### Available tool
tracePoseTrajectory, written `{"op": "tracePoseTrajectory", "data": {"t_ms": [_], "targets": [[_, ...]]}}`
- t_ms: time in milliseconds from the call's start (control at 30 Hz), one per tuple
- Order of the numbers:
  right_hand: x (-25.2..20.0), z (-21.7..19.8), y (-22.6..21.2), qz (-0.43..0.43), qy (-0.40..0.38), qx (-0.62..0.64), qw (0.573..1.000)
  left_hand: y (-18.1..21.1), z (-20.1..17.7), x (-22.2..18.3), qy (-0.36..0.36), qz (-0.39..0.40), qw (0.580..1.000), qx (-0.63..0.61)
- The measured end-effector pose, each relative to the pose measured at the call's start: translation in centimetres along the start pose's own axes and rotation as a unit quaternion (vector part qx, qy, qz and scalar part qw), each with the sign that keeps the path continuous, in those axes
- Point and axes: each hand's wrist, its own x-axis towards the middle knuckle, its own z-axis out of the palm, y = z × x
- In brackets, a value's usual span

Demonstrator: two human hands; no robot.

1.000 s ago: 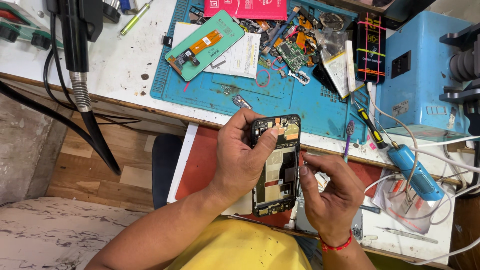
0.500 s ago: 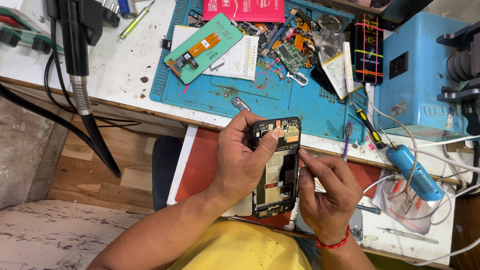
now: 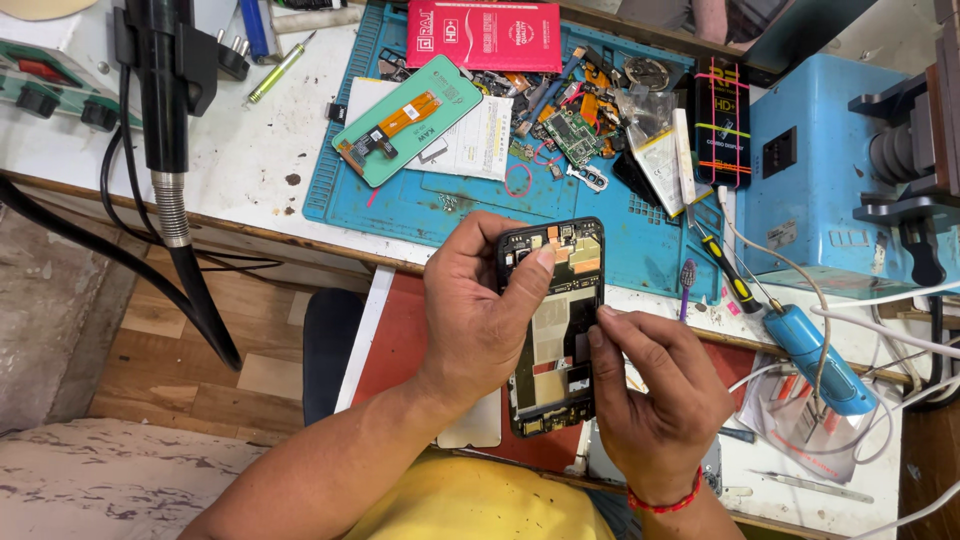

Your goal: The person aligns and connects internal components to a mobile phone chassis by hand, then positions a new screen and presses down on the internal connectors to secure them.

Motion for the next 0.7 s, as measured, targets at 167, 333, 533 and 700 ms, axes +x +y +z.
{"op": "tracePoseTrajectory", "data": {"t_ms": [167,333,533,700], "targets": [[-0.4,-0.1,-0.9,-0.006,0.011,-0.005,1.0,0.5,0.0,-0.1,0.021,0.009,1.0,0.003],[-1.1,-0.3,-1.5,0.002,0.003,-0.022,1.0,0.9,-0.3,0.2,0.027,0.028,0.999,-0.005],[-0.7,-0.1,-1.2,-0.022,0.007,-0.022,0.999,1.1,-0.3,1.0,0.066,0.026,0.997,-0.006],[-1.0,0.0,-0.6,-0.001,-0.004,-0.011,1.0,0.8,-0.5,2.2,0.096,0.039,0.994,-0.039]]}}
